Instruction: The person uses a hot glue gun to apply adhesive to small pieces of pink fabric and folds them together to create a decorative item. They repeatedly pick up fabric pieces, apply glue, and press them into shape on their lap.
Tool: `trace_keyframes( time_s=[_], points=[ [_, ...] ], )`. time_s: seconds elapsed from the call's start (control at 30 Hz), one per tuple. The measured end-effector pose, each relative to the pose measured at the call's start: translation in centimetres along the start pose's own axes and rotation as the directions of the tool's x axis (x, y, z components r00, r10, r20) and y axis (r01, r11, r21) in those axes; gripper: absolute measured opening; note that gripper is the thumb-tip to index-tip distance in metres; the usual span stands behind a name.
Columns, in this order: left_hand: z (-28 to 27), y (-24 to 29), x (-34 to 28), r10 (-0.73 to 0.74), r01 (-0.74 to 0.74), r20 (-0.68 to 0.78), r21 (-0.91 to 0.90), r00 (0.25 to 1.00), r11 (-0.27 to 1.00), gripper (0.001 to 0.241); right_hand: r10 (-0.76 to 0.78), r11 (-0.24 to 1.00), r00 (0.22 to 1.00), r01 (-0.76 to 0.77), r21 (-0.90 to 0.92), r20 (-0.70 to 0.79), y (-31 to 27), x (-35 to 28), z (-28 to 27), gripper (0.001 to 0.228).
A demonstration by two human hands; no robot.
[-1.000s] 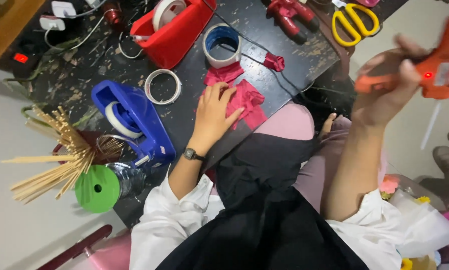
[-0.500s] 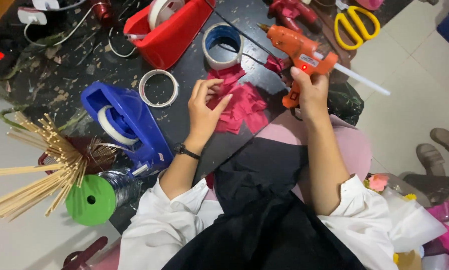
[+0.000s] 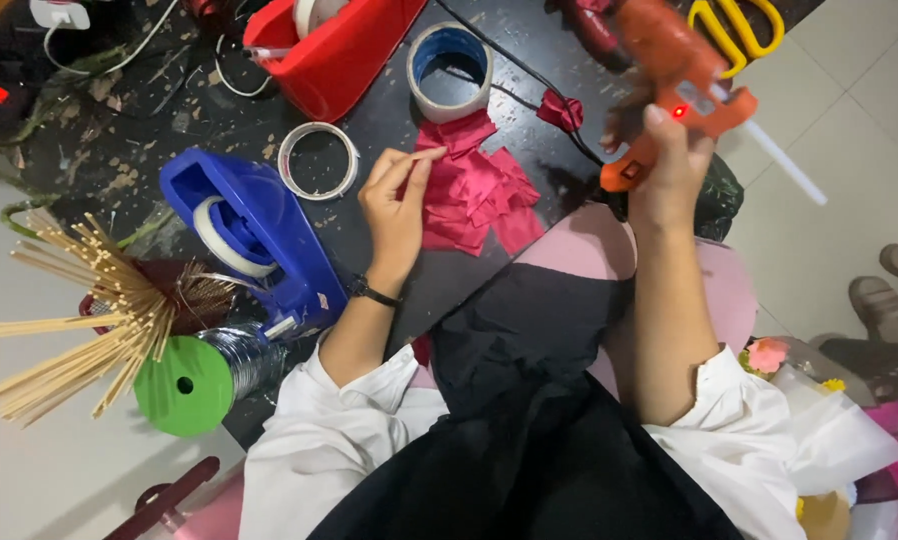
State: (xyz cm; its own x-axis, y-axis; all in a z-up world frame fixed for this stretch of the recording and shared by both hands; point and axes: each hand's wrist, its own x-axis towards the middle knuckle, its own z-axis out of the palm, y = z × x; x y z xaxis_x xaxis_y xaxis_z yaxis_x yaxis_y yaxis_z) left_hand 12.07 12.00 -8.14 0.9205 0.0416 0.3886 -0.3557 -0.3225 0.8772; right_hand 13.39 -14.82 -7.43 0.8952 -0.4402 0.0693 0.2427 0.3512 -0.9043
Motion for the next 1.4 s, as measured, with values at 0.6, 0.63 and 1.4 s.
trace_keyframes(
  time_s=[0.6,0.63,1.4],
  points=[
    [12.0,0.0,2.3,-0.307,0.292,0.052,-0.488,0.950,0.823,0.015,0.065,0.994,0.994,-0.072,-0.085,-0.086,-2.1,-1.9,1.0,0.023],
    [12.1,-0.7,2.4,-0.306,0.293,0.056,-0.489,0.950,0.821,0.015,0.062,0.994,0.994,-0.069,-0.086,-0.090,-2.3,-1.7,0.7,0.023],
    [10.4,-0.6,2.5,-0.338,0.236,-0.071,-0.583,0.938,0.778,0.021,-0.131,0.769,0.938,0.301,-0.564,0.321,-1.0,-2.9,0.6,0.011]
  ],
)
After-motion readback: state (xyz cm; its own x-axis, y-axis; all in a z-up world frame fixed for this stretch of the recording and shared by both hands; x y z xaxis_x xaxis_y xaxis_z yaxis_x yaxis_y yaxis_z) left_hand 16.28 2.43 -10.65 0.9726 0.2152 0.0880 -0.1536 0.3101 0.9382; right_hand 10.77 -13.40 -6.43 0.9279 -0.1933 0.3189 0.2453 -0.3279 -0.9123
